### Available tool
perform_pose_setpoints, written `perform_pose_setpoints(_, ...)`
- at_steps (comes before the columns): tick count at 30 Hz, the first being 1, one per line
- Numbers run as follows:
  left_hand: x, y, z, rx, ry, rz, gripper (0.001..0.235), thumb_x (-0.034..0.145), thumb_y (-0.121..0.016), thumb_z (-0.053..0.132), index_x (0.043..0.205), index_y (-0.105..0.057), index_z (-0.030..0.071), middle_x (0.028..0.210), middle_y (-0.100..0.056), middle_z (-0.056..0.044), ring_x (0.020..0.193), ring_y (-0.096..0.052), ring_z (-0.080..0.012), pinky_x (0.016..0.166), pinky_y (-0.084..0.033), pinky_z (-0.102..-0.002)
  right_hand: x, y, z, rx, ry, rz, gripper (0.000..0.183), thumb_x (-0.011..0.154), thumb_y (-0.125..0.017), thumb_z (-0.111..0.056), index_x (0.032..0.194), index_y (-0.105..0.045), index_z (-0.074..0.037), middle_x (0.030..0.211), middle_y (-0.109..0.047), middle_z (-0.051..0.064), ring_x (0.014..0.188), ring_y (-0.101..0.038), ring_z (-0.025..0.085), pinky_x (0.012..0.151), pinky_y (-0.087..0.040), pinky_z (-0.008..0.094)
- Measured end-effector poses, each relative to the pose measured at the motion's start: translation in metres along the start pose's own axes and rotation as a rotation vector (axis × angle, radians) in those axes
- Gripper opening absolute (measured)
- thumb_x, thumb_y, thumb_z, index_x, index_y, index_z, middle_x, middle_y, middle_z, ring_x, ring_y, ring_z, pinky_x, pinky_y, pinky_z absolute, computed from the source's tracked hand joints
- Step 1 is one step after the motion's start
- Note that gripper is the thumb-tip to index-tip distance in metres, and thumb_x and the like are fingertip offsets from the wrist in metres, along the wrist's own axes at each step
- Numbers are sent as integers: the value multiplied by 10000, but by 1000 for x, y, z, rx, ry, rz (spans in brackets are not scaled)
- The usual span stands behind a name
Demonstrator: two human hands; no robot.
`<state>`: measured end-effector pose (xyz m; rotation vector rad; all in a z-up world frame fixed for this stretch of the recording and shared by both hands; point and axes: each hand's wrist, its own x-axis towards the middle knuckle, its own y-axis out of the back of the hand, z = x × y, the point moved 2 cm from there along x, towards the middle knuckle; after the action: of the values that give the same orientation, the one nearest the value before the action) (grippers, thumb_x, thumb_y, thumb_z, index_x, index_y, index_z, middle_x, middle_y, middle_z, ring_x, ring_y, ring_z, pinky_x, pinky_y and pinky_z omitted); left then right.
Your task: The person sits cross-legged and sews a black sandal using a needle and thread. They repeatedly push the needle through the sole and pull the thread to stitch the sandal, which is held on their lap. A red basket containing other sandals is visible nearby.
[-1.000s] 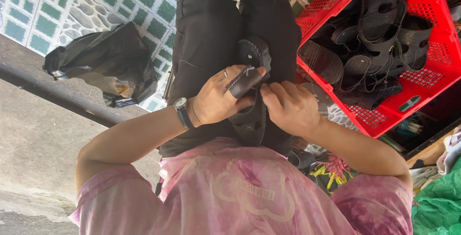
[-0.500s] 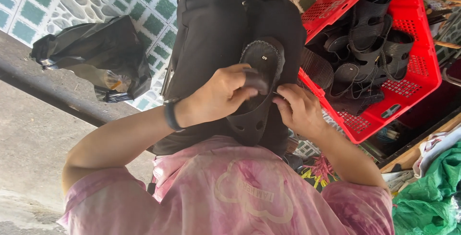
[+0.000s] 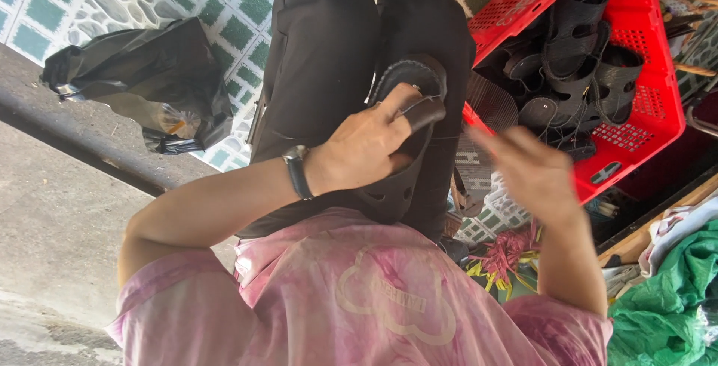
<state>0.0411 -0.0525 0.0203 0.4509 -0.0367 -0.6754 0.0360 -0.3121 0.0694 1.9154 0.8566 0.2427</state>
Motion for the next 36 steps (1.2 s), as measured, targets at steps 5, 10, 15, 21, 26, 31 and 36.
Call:
perform_pose_setpoints(5, 9, -46, -3, 127, -30, 164, 687, 746, -854, 231, 1290, -565, -74, 1339, -475, -189, 942, -689, -441, 778, -617, -525, -42, -34, 27, 435, -49, -102, 491, 988, -451, -54, 1449, -585, -159, 1048, -690, 139, 881, -693, 301, 662, -555, 425)
perform_pose_setpoints(10, 23, -85, -9, 208, -148, 319, 811, 704, -893, 254, 1346, -504, -52, 1286, -550, -236, 1017, -695, -405, 877, -553, -473, -64, -90, 22, 1152, -68, -24, 311, 899, -635, -4, 1200, -638, 71, 1054, -725, 216, 827, -764, 221, 551, -610, 329)
perform_pose_setpoints(15, 21, -82, -2, 123, -168, 309, 781, 728, -843, 99, 1365, -440, -107, 1256, -551, -283, 1056, -669, -430, 908, -515, -484, -37, -77, 11, 378, -310, 465, 212, 883, -776, 76, 1085, -724, 36, 833, -694, 182, 728, -708, 294, 583, -563, 401)
perform_pose_setpoints(21, 26, -78, 6, 67, -135, 277, 796, 676, -864, 135, 1328, -470, -96, 1240, -586, -268, 1041, -682, -405, 942, -511, -476, -56, -85, 17, 826, -165, 595, 154, 823, -670, 97, 964, -703, 46, 1047, -487, 150, 695, -557, 110, 513, -560, 286)
perform_pose_setpoints(26, 16, -57, 2, 78, -187, 347, 756, 672, -901, 172, 1264, -521, -106, 1237, -584, -288, 1059, -672, -440, 934, -525, -505, -68, -77, 11, 984, -66, 610, 158, 817, -658, 88, 974, -674, 83, 1069, -479, 189, 576, -625, 129, 499, -582, 287)
perform_pose_setpoints(31, -14, -57, -47, 121, -422, 487, 424, 669, -897, 96, 958, -646, -87, 1107, -634, -287, 1022, -667, -467, 856, -560, -499, -88, -89, 52, 1222, -55, 364, 139, 742, -695, 31, 831, -623, 110, 713, -593, 254, 440, -656, 269, 358, -523, 306)
perform_pose_setpoints(36, -44, 8, -43, 521, 18, 531, 141, 995, -674, 296, 901, -776, 276, 968, -738, 5, 851, -679, -231, 612, -511, -395, -95, -51, 106, 724, -760, 534, 169, 940, -633, -9, 997, -716, -145, 548, -468, -43, 447, -350, 59, 410, -269, 231)
